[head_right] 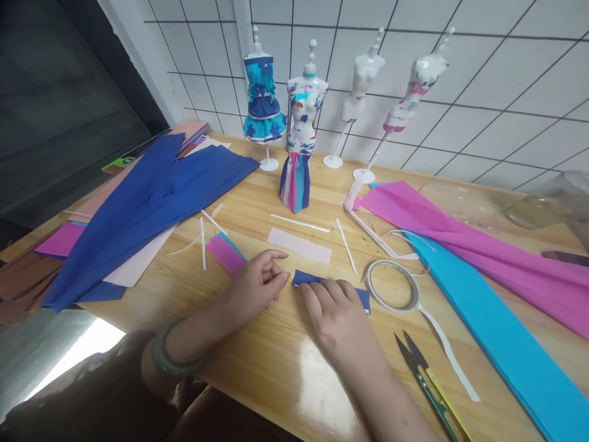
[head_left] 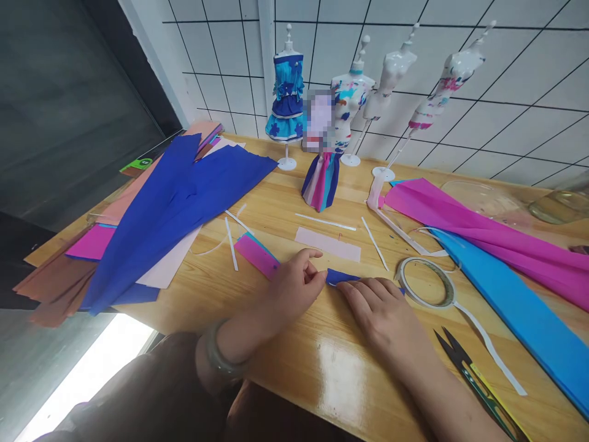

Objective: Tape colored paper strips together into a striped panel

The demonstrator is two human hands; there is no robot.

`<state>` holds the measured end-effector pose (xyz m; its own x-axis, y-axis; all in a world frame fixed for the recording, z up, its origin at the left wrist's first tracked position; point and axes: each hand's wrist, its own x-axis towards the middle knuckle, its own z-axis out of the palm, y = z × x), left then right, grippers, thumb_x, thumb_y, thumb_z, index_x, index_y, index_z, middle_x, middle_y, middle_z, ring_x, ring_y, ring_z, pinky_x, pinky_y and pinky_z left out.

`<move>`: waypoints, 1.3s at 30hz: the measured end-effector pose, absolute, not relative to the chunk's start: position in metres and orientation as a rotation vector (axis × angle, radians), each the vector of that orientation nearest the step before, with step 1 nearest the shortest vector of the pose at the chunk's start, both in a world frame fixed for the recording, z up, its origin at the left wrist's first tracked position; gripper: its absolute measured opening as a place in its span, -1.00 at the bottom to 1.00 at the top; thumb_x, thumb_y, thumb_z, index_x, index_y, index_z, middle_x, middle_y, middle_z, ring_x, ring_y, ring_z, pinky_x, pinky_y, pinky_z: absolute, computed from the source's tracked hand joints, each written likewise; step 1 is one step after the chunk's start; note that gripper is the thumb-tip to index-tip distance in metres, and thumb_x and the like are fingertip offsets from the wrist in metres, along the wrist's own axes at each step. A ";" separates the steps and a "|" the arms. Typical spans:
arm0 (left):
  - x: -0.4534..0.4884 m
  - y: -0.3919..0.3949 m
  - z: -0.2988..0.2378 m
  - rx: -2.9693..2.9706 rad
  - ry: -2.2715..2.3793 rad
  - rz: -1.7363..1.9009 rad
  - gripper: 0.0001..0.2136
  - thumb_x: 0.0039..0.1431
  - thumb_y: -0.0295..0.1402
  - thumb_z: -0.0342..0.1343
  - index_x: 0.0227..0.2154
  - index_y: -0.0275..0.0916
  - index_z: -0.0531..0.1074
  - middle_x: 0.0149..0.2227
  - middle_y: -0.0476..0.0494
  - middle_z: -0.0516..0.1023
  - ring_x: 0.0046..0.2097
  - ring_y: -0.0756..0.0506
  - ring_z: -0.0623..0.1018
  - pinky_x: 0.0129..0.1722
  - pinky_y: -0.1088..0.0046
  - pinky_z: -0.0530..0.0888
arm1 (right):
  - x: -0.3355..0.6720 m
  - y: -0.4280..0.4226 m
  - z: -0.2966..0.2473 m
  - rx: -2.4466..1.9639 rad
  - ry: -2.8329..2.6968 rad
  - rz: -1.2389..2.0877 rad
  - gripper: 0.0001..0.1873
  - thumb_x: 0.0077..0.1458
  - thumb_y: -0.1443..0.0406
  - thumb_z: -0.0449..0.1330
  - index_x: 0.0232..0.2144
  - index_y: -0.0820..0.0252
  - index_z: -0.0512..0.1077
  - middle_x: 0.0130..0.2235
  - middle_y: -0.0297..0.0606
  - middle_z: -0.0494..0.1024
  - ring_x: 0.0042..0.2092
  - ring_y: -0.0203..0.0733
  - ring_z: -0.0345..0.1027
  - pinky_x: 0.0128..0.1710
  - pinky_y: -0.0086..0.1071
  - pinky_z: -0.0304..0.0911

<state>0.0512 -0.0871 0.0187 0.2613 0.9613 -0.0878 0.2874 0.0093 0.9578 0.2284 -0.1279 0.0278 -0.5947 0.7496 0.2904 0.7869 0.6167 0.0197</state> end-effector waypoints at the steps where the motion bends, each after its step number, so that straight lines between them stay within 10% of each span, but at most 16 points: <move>1: 0.051 -0.087 0.019 1.488 1.226 0.815 -0.69 0.10 -0.29 0.00 -0.08 -0.24 0.27 -0.52 0.08 0.34 -0.50 0.06 0.38 -0.50 0.56 0.32 | 0.229 -0.127 0.026 -1.264 -2.583 -0.190 -0.72 0.14 0.43 -0.07 -0.16 0.36 0.37 -0.29 -0.09 0.50 -0.23 -0.06 0.30 -0.26 -0.20 0.15; 24: 0.056 -0.087 0.027 1.014 0.849 0.716 -0.66 -0.01 -0.31 0.14 -0.18 -0.26 0.21 -0.53 0.05 0.38 -0.59 0.02 0.46 -0.71 0.58 0.39 | 0.252 -0.112 0.030 -1.335 -0.601 1.308 -0.55 -0.29 0.26 0.39 -0.26 0.13 0.40 -0.37 -0.33 0.51 -0.42 -0.30 0.40 -0.48 -0.45 0.32; 39: 0.051 -0.089 0.038 0.665 0.479 0.621 -0.64 0.03 -0.09 0.11 -0.34 -0.35 0.48 -0.29 -0.27 0.56 -0.24 -0.13 0.56 -0.16 0.26 0.44 | 0.243 -0.143 0.037 -0.965 -2.204 -0.213 -0.61 0.06 0.46 0.09 -0.05 0.10 0.34 -0.10 -0.19 0.52 -0.07 -0.08 0.37 -0.11 -0.10 0.31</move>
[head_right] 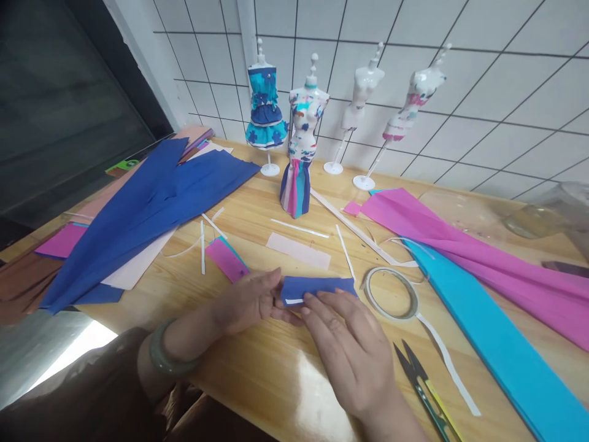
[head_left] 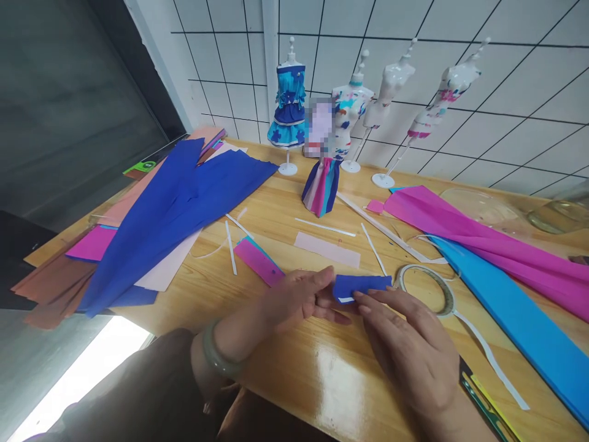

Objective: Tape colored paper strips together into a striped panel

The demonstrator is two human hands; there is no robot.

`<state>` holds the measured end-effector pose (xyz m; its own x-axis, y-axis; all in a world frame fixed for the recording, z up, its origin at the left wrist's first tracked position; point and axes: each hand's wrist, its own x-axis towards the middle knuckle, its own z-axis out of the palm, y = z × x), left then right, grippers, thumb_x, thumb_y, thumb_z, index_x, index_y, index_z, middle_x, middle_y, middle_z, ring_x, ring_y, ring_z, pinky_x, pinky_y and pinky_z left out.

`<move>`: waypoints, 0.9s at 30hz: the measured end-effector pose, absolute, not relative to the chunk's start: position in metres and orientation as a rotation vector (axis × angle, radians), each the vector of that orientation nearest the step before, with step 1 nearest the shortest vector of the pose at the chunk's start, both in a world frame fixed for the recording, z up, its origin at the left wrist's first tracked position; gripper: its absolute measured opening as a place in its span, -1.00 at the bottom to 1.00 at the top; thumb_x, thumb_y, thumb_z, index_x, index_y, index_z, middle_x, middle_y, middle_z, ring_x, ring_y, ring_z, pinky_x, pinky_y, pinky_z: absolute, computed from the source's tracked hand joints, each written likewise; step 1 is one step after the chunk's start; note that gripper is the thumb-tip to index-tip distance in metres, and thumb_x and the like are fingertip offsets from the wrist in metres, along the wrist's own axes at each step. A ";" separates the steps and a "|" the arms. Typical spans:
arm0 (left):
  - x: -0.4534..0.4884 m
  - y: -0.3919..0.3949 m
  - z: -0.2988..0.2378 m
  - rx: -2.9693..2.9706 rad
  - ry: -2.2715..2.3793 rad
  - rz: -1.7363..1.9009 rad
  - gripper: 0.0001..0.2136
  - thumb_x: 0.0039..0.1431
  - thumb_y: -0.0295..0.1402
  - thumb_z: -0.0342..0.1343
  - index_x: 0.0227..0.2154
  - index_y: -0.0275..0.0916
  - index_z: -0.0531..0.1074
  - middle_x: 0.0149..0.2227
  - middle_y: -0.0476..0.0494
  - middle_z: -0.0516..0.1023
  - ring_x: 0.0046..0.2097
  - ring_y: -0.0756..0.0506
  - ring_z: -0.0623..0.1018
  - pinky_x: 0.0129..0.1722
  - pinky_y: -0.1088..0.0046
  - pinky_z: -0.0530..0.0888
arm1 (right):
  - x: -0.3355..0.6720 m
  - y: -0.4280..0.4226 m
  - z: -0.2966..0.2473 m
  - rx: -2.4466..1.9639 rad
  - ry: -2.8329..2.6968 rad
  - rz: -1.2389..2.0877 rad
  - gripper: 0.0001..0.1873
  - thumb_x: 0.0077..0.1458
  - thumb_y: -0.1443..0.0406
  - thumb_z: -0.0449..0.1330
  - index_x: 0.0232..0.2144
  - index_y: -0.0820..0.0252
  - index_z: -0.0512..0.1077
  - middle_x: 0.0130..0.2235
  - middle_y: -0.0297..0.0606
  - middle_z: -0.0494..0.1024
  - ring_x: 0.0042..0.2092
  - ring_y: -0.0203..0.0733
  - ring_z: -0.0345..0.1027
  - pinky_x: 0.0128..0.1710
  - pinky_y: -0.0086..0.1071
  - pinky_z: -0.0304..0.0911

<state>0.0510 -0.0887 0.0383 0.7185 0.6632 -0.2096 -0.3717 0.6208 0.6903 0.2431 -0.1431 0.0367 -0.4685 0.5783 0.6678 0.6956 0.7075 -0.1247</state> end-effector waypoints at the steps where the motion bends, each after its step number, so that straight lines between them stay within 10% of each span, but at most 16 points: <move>1: 0.050 -0.088 0.038 0.667 0.492 0.617 -0.65 0.04 -0.11 0.11 -0.33 -0.35 0.48 -0.29 -0.26 0.56 -0.25 -0.13 0.56 -0.17 0.27 0.45 | 0.243 -0.143 0.036 -0.951 -2.221 -0.235 -0.60 0.07 0.46 0.08 -0.02 0.12 0.32 -0.08 -0.17 0.51 -0.05 -0.07 0.36 -0.11 -0.09 0.31; 27: 0.057 -0.095 0.034 1.265 0.826 0.620 -0.82 0.06 -0.33 0.05 -0.57 -0.31 0.33 -0.53 -0.04 0.47 -0.43 0.04 0.46 -0.35 0.51 0.42 | 0.227 -0.137 0.034 -1.187 -2.135 0.193 -0.88 0.03 0.40 0.12 -0.33 0.16 0.39 -0.35 -0.18 0.48 -0.30 -0.16 0.37 -0.31 -0.26 0.27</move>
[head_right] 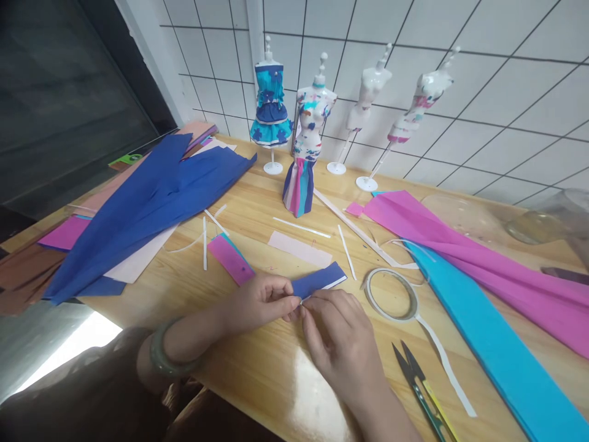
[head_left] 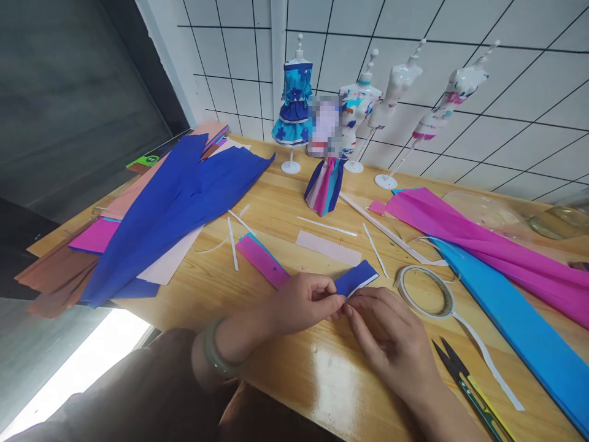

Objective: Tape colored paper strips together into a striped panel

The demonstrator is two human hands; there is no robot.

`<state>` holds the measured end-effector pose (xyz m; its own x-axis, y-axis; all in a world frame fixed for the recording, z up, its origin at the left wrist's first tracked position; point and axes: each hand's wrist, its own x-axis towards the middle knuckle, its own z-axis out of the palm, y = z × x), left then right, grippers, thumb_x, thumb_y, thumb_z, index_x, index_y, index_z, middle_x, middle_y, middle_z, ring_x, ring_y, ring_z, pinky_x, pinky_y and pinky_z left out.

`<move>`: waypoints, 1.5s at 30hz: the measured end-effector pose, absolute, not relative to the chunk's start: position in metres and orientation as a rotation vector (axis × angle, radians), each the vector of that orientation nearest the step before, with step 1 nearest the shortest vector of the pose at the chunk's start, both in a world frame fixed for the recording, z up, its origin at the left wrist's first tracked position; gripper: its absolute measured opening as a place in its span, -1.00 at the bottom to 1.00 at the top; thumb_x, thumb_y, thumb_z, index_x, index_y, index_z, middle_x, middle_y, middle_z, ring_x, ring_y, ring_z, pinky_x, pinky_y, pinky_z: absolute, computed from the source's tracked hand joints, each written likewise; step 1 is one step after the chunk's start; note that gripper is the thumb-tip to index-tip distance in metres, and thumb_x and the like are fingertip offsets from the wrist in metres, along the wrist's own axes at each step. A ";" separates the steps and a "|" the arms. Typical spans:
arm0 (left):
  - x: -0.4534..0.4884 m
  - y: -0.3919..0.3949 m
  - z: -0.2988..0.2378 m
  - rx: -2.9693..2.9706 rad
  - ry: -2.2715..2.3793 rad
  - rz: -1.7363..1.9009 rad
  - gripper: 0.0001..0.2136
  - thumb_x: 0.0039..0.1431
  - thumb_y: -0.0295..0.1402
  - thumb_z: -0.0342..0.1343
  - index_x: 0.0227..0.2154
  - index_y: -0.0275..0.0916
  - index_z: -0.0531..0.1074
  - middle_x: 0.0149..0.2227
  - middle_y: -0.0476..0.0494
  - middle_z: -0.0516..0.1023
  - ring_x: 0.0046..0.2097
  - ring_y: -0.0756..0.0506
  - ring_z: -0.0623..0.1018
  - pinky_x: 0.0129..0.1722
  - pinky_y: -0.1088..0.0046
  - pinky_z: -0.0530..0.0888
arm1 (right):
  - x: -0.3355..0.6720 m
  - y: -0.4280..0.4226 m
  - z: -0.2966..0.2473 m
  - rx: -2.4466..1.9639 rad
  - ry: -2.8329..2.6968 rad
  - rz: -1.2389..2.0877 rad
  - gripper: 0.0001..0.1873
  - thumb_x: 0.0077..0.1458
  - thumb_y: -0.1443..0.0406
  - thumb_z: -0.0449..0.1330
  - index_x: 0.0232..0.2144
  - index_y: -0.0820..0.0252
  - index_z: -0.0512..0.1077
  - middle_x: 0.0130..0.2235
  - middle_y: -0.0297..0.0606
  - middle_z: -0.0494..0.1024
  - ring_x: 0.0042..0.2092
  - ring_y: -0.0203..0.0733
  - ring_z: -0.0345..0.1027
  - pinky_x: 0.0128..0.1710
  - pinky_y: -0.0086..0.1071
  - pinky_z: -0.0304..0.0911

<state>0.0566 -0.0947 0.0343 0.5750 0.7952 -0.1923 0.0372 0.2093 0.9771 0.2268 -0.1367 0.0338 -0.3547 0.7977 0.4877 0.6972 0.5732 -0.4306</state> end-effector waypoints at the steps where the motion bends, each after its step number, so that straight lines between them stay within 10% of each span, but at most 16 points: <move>1: 0.057 -0.095 0.035 1.257 0.822 0.612 -0.83 0.06 -0.34 0.05 -0.56 -0.31 0.33 -0.53 -0.04 0.46 -0.43 0.04 0.46 -0.34 0.51 0.42 | 0.227 -0.136 0.034 -1.188 -2.135 0.218 -0.89 0.03 0.41 0.12 -0.33 0.16 0.38 -0.35 -0.18 0.48 -0.30 -0.16 0.36 -0.31 -0.26 0.27; 45: 0.053 -0.095 0.032 1.576 0.912 0.547 -0.91 0.00 -0.39 -0.01 -0.53 -0.29 0.30 -0.55 0.08 0.30 -0.47 0.08 0.31 -0.48 0.60 0.23 | 0.227 -0.137 0.030 -1.196 -2.165 0.262 -0.87 0.02 0.43 0.13 -0.32 0.19 0.38 -0.33 -0.23 0.49 -0.28 -0.20 0.36 -0.26 -0.27 0.18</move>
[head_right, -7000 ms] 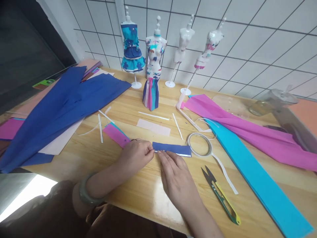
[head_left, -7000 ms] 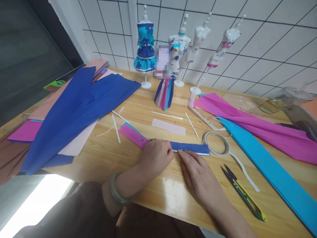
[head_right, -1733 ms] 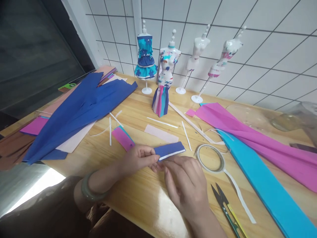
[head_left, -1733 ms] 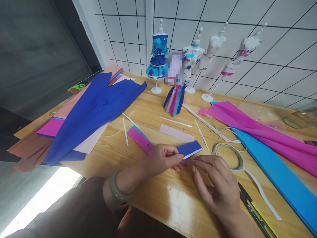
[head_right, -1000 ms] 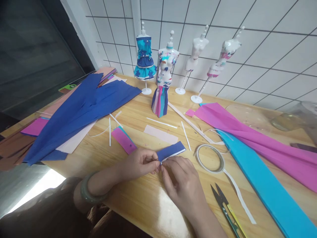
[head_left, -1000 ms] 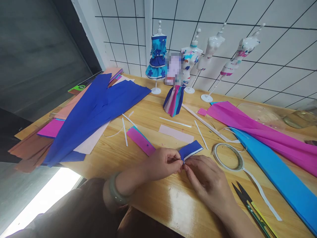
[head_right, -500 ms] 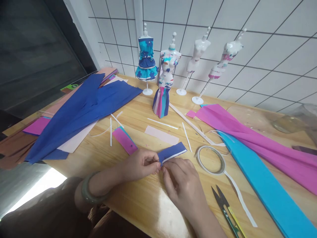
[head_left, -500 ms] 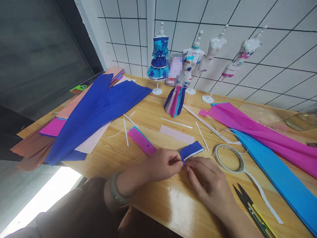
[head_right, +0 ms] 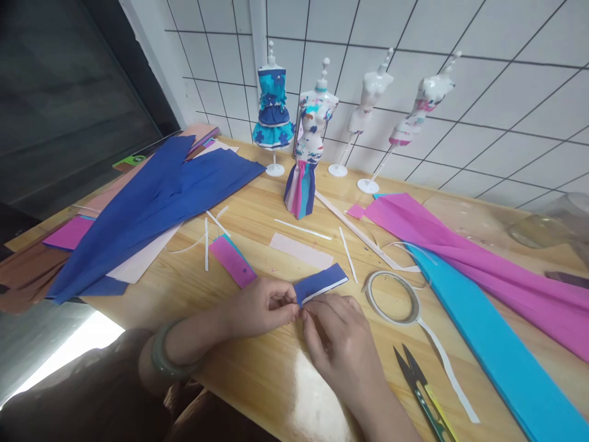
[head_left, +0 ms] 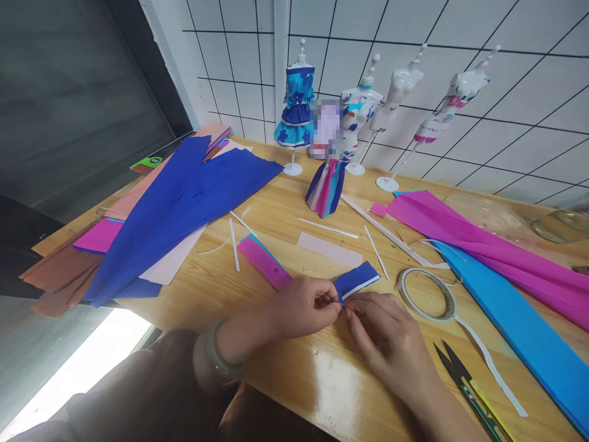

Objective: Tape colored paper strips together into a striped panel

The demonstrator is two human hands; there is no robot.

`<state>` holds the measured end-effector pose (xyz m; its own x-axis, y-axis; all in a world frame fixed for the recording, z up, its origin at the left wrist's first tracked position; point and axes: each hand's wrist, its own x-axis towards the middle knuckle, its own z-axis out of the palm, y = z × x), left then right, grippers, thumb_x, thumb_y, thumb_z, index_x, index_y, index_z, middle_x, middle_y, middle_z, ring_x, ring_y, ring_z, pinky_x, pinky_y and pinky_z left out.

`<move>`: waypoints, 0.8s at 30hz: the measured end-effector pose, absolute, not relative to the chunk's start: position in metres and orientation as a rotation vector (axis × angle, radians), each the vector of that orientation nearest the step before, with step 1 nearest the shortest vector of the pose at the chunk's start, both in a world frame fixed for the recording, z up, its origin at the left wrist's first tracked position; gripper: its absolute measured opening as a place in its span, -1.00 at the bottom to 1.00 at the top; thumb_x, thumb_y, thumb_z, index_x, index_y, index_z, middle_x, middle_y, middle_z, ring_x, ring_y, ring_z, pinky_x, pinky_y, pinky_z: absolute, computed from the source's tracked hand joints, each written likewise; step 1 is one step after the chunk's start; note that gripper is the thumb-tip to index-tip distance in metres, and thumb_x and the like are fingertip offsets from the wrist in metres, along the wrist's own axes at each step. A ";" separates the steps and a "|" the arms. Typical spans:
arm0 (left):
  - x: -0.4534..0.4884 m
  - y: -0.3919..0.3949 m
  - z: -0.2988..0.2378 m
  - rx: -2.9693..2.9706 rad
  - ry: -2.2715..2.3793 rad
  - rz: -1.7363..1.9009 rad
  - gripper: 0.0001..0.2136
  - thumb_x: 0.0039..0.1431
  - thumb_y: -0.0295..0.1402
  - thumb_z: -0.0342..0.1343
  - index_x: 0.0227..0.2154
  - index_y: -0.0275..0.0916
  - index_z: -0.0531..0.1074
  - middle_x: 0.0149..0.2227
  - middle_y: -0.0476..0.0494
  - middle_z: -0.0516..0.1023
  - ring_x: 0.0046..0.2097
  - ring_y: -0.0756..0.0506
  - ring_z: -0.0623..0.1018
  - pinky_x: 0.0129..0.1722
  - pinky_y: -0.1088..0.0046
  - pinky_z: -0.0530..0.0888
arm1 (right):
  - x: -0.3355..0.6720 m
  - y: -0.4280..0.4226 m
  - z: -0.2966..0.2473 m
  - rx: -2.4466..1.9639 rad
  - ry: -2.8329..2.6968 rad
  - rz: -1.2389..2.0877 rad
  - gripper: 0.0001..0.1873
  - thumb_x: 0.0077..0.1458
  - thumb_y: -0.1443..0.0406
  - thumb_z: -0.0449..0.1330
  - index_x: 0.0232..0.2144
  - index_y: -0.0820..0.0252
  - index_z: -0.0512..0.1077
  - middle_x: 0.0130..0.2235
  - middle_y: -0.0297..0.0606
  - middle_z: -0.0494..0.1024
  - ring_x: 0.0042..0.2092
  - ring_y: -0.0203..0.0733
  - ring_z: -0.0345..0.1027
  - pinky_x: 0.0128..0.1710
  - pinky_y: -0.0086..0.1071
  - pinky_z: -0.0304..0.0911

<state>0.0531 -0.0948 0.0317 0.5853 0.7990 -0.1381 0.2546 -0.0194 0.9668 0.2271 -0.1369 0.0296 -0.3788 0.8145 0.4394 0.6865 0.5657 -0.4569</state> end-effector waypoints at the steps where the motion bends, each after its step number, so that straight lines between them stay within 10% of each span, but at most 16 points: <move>1: 0.053 -0.095 0.032 1.577 0.911 0.550 -0.90 0.00 -0.38 0.00 -0.53 -0.29 0.30 -0.55 0.08 0.30 -0.47 0.08 0.31 -0.48 0.60 0.23 | 0.227 -0.137 0.030 -1.193 -2.166 0.262 -0.87 0.02 0.43 0.13 -0.32 0.19 0.38 -0.33 -0.23 0.49 -0.28 -0.20 0.35 -0.26 -0.27 0.17; 24: 0.054 -0.095 0.033 1.548 0.930 0.544 -0.91 -0.02 -0.42 0.00 -0.57 -0.29 0.27 -0.59 0.09 0.25 -0.50 0.09 0.28 -0.51 0.61 0.22 | 0.225 -0.137 0.030 -1.195 -2.204 0.288 -0.87 0.04 0.43 0.11 -0.31 0.20 0.38 -0.34 -0.22 0.49 -0.30 -0.21 0.33 -0.27 -0.27 0.16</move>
<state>0.0536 -0.0947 0.0329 0.5727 0.8044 -0.1582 0.2559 0.0079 0.9667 0.2254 -0.1370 0.0301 -0.4084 0.8168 0.4075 0.6846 0.5693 -0.4552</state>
